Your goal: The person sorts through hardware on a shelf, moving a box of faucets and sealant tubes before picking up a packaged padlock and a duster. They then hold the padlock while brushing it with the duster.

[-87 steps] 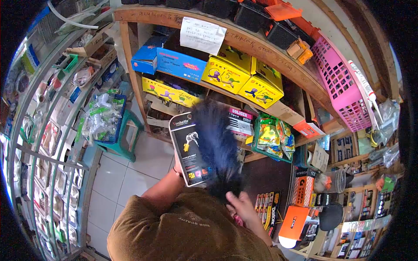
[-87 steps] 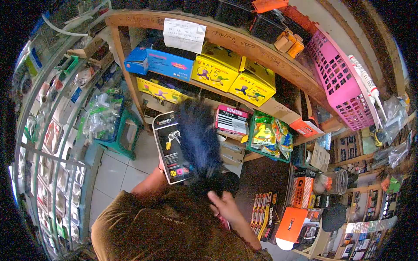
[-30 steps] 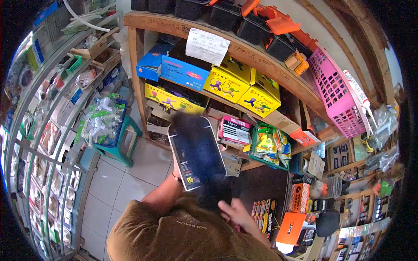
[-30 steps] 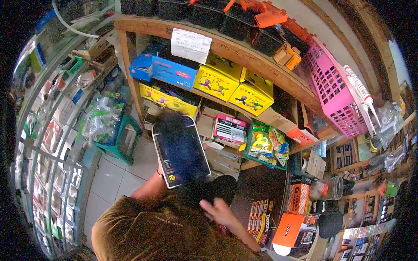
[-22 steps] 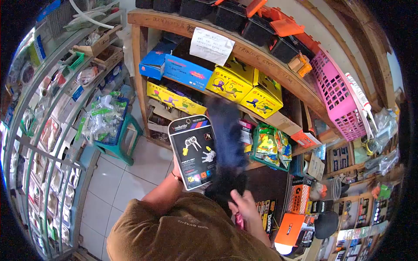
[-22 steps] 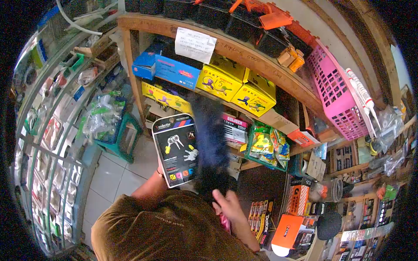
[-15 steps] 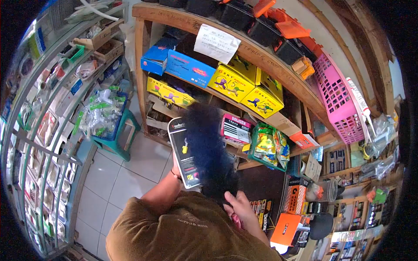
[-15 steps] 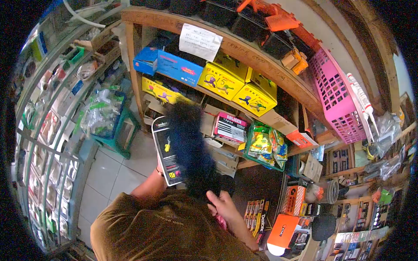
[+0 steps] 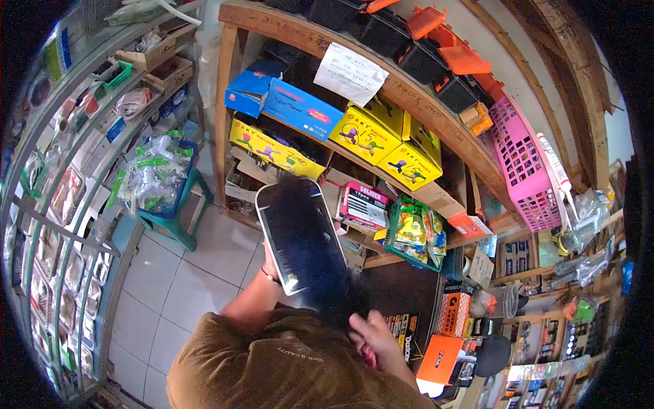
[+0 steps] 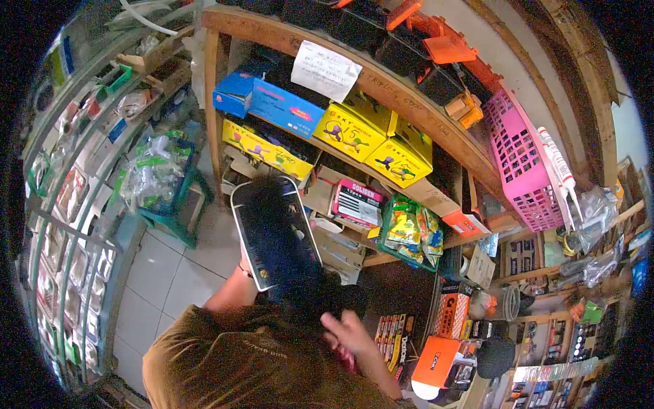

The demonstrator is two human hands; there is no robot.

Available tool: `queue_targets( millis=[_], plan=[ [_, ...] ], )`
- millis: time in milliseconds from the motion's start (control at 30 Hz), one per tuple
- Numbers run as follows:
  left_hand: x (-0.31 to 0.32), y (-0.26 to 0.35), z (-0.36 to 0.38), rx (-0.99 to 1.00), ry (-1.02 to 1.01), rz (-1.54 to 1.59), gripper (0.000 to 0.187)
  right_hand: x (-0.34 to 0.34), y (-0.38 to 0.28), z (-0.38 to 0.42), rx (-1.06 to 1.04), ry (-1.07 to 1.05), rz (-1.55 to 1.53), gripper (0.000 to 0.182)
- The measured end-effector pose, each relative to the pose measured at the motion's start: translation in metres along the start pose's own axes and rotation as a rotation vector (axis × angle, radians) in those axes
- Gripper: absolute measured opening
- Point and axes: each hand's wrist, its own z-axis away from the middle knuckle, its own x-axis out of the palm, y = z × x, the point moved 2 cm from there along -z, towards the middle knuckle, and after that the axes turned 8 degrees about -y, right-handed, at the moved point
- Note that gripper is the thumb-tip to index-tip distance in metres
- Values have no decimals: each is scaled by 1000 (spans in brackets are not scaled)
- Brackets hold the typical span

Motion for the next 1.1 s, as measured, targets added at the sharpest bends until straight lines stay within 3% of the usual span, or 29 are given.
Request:
queue_targets(
  millis=[33, 100, 167, 200, 233, 300, 333, 367, 433, 467, 500, 567, 600, 633, 700, 733, 833, 867, 900, 967, 1000, 1033, 1100],
  plan=[
    [-17, 2, 1, -3, 80, 46, 61, -1, 0, 2, 38, 133, -43, 42],
    [-25, 2, 5, -58, 5, 33, 63, -2, 9, 1, 14, 40, -16, 49],
    [15, -4, 0, -21, -85, 23, 61, 4, 33, 5, -31, -164, 203, 51],
    [11, -4, -2, -33, -85, 30, 61, 5, 25, 4, -254, -135, 607, 48],
    [2, -4, -3, -59, -69, 59, 61, 7, 20, 8, -248, -126, 604, 48],
    [-7, -4, -2, -108, -30, 116, 60, 10, 0, 19, 16, 237, -21, 45],
    [-4, -3, -3, -122, -36, 169, 63, 3, 1, 15, -49, 132, -108, 43],
    [1, -6, 2, -183, -42, 247, 62, 7, 0, 19, -47, 140, -112, 43],
    [14, -14, -2, -225, -51, 164, 61, 21, 0, 25, 176, 123, 266, 39],
    [21, -22, -2, -148, 68, 40, 60, 25, 8, 24, 66, -114, 89, 36],
    [25, -27, -1, -65, 186, -84, 59, 23, 7, 24, 61, -109, 89, 36],
    [13, -23, -11, -202, -208, 173, 65, 13, 3, 25, 47, 123, -89, 35],
    [33, -22, -15, -237, -2, 170, 56, 5, 10, 20, -14, 119, -176, 34],
    [18, -26, -17, -193, -16, 156, 56, 2, 17, 21, -15, 122, -185, 34],
    [9, -32, -19, -313, -104, 108, 57, 7, 29, 27, 84, -93, 39, 35],
    [8, -39, -17, -331, -93, 107, 57, 6, 30, 29, 21, -190, 112, 38],
    [24, -51, -16, -238, -126, 145, 57, -19, 28, 30, -8, -32, -121, 39],
    [28, -51, -15, -285, 56, 100, 55, -28, 28, 30, -21, 43, -232, 40],
    [36, -52, -8, -302, -142, 353, 53, -33, 29, 32, -21, 29, -245, 40],
    [27, -64, -10, -323, 18, 133, 51, -36, 33, 38, 51, -143, 58, 39],
    [22, -70, -14, -235, 27, -24, 51, -30, 33, 38, -196, -182, 129, 37],
    [17, -71, -15, -242, 32, -45, 51, -33, 30, 40, -209, -189, 113, 37],
    [15, -74, -11, -300, 17, -30, 51, -46, 22, 50, 4, -5, -106, 36]
  ],
)
